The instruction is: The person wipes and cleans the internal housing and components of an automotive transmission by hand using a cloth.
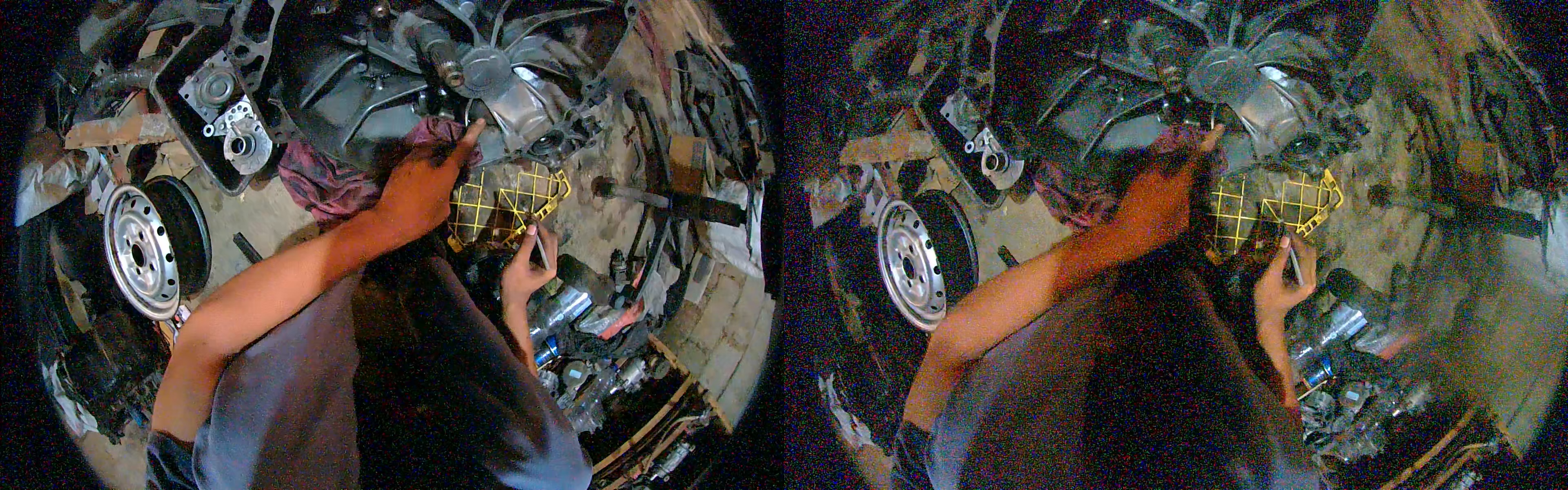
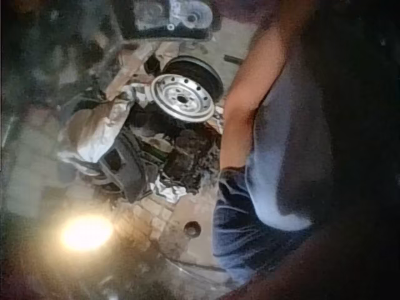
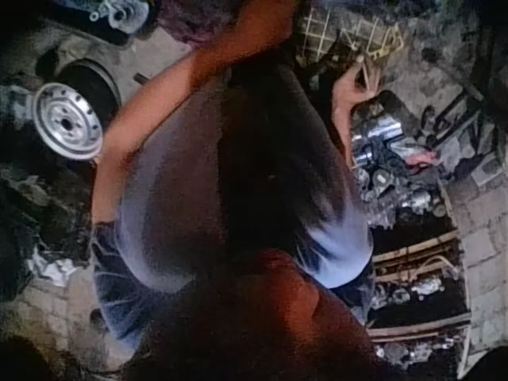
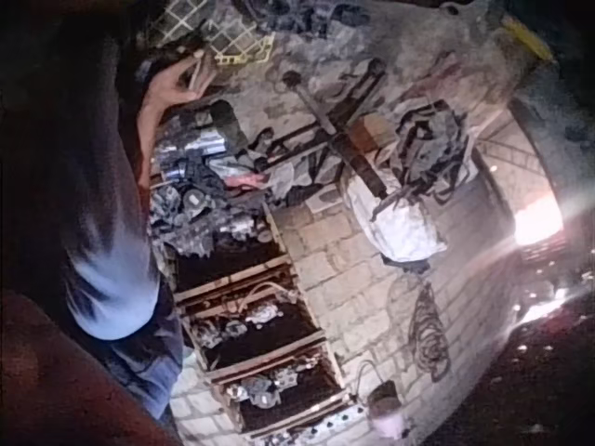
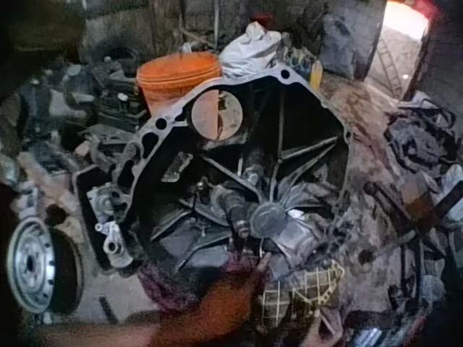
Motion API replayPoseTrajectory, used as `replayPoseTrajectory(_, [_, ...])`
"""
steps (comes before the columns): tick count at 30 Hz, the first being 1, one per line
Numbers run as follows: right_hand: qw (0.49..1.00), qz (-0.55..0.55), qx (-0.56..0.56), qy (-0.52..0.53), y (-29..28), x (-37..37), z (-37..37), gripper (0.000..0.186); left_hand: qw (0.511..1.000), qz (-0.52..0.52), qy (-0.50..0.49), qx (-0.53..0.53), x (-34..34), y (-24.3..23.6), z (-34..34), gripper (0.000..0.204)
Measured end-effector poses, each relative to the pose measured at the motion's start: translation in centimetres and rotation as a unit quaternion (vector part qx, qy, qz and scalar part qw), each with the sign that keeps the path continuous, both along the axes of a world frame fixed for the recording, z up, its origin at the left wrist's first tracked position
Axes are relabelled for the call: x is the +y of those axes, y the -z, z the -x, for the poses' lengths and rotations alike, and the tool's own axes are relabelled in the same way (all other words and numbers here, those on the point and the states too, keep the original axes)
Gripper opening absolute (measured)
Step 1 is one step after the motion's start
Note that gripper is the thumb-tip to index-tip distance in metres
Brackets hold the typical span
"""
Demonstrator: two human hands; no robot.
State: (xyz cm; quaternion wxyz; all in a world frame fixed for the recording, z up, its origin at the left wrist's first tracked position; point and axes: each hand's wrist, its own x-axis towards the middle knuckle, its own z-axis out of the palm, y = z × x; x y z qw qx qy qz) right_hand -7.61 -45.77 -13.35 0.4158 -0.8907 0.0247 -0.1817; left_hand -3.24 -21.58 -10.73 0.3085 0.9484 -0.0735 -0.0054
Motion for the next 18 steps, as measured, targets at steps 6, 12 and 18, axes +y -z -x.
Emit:
replayPoseTrajectory(6, [0.999,-0.027,0.029,0.012,-1.5,1.4,-0.2,0.014,0.999,-0.006,-0.018,-0.038,-0.4,0.4,-0.4,0.105])
replayPoseTrajectory(12, [1.0,0.0,0.002,0.0,-0.6,1.4,0.2,0.013,0.997,0.036,0.049,-0.057,1.9,-0.5,0.2,0.09])
replayPoseTrajectory(18, [1.0,-0.009,0.013,0.017,-0.6,1.2,-0.1,0.015,0.946,0.284,-0.148,-0.059,2.8,-0.3,1.5,0.073])
